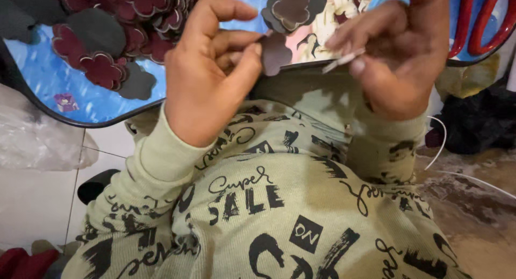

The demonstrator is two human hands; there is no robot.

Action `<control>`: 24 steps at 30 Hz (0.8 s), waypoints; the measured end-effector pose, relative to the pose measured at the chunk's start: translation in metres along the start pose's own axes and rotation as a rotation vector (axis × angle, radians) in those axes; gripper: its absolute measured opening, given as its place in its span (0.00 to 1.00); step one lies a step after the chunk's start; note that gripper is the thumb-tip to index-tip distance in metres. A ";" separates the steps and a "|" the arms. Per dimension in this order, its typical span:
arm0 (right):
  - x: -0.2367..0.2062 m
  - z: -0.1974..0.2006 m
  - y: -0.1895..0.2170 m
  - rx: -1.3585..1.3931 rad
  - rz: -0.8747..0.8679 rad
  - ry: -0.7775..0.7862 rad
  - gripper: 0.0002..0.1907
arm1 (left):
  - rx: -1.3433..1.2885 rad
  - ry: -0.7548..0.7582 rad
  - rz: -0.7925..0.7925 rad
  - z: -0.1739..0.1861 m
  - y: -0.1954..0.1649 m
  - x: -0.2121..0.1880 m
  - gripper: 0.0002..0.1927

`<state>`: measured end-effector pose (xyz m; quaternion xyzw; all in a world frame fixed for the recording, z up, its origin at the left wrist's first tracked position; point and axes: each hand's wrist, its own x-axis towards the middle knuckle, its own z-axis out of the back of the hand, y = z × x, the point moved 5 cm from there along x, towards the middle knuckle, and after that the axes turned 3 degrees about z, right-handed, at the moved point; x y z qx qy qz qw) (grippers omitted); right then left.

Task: The person sits on the floor with a decorated board on their lap, picks up flower-shaped fabric cutouts one at a time, dips or presses them into a bowl of glue, and presses matching cutout pairs together. Glued pieces are set back on the board among a large pile of cutouts, with scissors resting nearby.

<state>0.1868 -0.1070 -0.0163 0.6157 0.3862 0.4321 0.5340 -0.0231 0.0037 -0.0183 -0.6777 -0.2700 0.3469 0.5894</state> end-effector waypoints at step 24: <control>-0.020 -0.035 -0.001 0.030 -0.477 -0.081 0.41 | -0.432 0.248 0.269 -0.026 0.039 -0.012 0.24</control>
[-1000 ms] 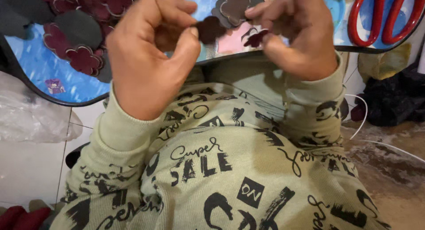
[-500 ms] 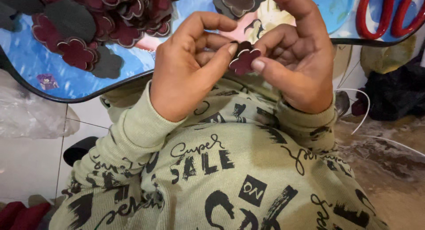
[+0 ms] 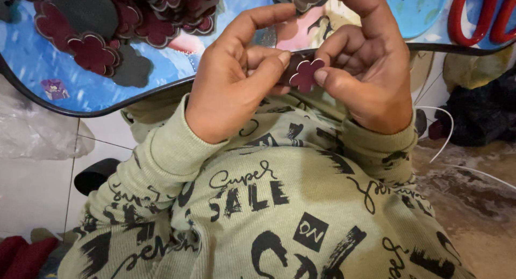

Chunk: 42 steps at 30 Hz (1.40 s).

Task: The person sits on the floor with a decorated board on their lap, picks up flower-shaped fabric cutouts one at a time, dips or presses them into a bowl of glue, and presses matching cutout pairs together. Glued pieces are set back on the board among a large pile of cutouts, with scissors resting nearby.

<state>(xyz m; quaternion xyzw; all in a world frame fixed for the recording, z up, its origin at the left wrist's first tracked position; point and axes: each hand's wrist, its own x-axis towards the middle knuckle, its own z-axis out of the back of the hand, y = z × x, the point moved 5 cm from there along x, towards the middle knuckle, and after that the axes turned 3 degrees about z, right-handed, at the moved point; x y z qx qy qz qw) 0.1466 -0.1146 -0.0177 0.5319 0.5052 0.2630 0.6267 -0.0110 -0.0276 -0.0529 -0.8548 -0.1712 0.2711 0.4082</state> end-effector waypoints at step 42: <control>-0.007 -0.004 -0.001 0.068 0.033 -0.070 0.42 | -0.095 -0.097 0.019 0.001 -0.004 -0.004 0.33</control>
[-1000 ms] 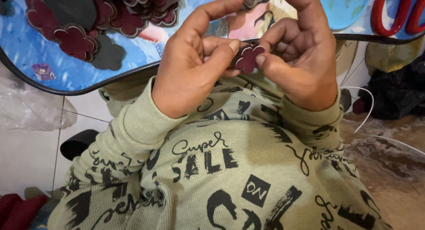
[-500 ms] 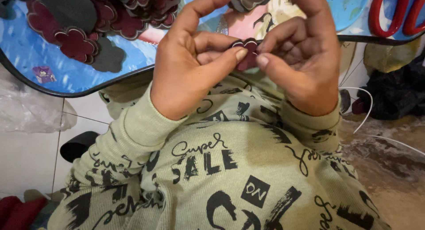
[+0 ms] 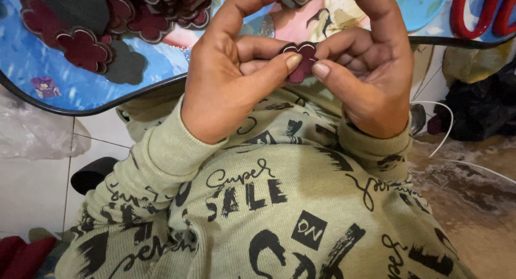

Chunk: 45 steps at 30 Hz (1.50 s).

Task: The person sits on the floor with a decorated board on their lap, picks up flower-shaped fabric cutouts one at a time, dips or presses them into a bowl of glue, and presses matching cutout pairs together. Glued pieces are set back on the board among a large pile of cutouts, with scissors resting nearby.

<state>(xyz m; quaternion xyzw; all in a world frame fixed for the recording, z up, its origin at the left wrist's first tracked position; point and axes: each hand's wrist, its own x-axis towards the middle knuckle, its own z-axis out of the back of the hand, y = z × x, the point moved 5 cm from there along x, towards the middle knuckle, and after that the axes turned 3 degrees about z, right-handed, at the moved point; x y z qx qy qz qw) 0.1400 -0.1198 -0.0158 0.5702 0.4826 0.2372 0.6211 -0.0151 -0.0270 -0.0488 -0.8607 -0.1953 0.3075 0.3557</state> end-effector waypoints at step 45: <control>-0.003 0.001 -0.001 0.098 0.051 -0.173 0.46 | 0.240 0.017 -0.118 -0.013 -0.012 -0.009 0.43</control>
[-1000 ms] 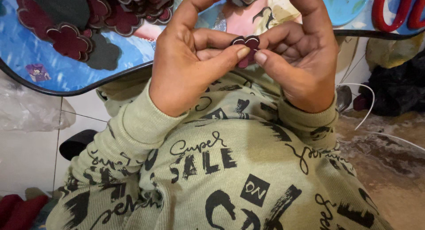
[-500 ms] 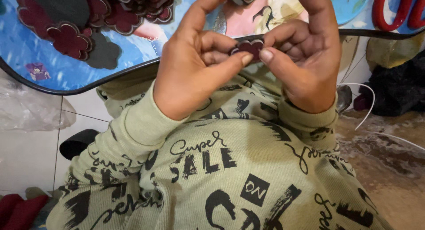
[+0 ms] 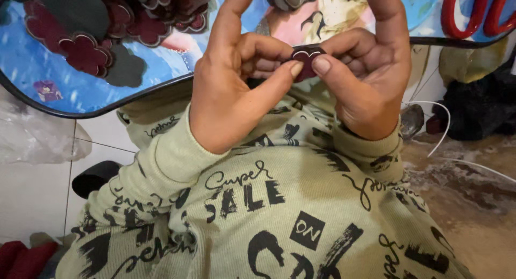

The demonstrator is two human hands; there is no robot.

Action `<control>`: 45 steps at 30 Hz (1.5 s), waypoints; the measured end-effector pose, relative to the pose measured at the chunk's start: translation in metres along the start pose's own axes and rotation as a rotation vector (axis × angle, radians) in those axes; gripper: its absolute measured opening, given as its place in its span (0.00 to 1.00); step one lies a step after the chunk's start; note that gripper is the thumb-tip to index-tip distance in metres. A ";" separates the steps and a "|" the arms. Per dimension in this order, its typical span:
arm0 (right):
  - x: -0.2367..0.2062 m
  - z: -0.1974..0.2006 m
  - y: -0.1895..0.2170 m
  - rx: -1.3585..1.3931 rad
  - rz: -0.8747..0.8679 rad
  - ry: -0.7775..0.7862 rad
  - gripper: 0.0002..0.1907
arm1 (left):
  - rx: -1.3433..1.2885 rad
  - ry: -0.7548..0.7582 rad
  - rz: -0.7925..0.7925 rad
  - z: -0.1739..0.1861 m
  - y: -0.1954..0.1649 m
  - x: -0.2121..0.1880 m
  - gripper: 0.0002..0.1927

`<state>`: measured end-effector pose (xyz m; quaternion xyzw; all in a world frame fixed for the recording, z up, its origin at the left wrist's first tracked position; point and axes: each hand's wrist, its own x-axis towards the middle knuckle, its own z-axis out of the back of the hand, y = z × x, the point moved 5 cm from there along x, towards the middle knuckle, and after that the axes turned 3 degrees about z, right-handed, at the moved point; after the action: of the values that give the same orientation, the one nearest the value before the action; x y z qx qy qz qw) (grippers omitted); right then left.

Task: The person sits on the floor with a decorated board on their lap, picks up flower-shaped fabric cutouts one at a time, dips or presses them into a bowl of glue, and presses matching cutout pairs together. Glued pieces are set back on the board among a large pile of cutouts, with scissors resting nearby.

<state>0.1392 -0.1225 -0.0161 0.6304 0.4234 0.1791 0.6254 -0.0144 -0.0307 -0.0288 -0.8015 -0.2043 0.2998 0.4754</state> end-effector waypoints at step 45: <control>-0.003 -0.004 -0.022 0.210 0.003 -0.006 0.45 | -0.145 0.067 0.022 0.019 0.032 -0.005 0.45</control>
<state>0.1280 -0.1251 -0.0351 0.6935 0.4372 0.1329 0.5571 -0.0294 -0.0369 -0.0626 -0.8456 -0.2006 0.2625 0.4193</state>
